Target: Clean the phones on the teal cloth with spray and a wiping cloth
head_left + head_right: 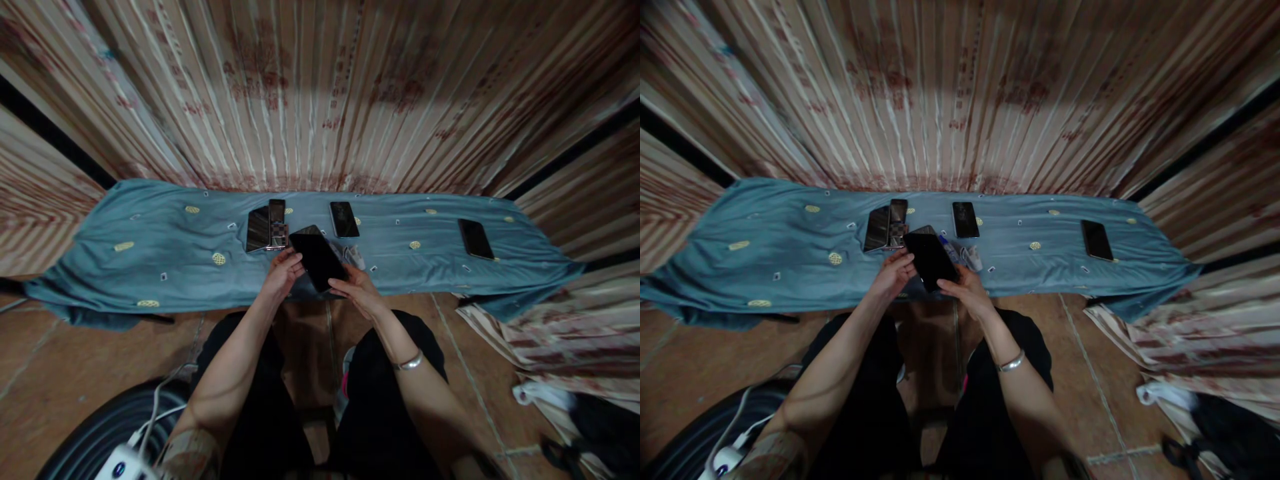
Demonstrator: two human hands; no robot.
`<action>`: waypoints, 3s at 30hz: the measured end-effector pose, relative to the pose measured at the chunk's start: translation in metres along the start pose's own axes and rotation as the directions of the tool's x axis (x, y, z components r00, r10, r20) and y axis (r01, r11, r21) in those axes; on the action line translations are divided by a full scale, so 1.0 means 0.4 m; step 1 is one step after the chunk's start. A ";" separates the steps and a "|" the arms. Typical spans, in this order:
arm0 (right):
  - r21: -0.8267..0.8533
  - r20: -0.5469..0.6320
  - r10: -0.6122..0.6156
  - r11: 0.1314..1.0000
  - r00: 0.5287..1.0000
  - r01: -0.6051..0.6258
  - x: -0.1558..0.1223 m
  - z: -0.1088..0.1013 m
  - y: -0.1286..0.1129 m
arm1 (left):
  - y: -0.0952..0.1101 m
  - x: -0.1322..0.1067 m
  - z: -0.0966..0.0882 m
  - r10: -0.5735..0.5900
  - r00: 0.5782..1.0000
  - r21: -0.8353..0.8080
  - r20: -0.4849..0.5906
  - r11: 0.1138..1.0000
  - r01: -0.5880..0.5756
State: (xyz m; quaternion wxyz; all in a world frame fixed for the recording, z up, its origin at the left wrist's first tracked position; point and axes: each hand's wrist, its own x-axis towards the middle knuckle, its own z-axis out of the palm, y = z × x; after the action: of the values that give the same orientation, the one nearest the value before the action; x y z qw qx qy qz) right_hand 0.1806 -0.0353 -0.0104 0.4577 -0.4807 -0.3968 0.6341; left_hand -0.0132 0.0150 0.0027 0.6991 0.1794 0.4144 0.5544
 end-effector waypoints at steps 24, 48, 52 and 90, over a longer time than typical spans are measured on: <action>-0.339 -0.127 -0.190 0.931 0.974 0.137 0.019 0.005 0.024 | -0.008 -0.006 0.004 0.040 0.999 0.054 -0.005 0.998 -0.040; 0.017 -0.176 -0.097 0.995 0.980 0.102 0.034 -0.051 0.027 | -0.006 -0.003 0.044 0.010 1.000 -0.017 -0.023 1.000 -0.010; 0.083 -0.241 -0.139 0.983 0.960 0.163 0.033 -0.043 0.021 | -0.026 0.000 0.064 0.048 0.999 -0.012 0.007 0.999 -0.048; 0.058 -0.447 -0.209 0.963 0.870 0.262 0.250 -0.161 -0.033 | -0.205 0.163 0.179 0.258 0.963 0.189 0.084 0.944 -0.269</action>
State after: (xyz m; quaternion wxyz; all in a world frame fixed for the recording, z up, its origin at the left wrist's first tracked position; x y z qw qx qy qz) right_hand 0.2339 0.0686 -0.0368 0.6361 -0.5309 -0.3019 0.4716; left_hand 0.0967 0.0640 -0.0380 0.6089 0.3180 0.4196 0.5933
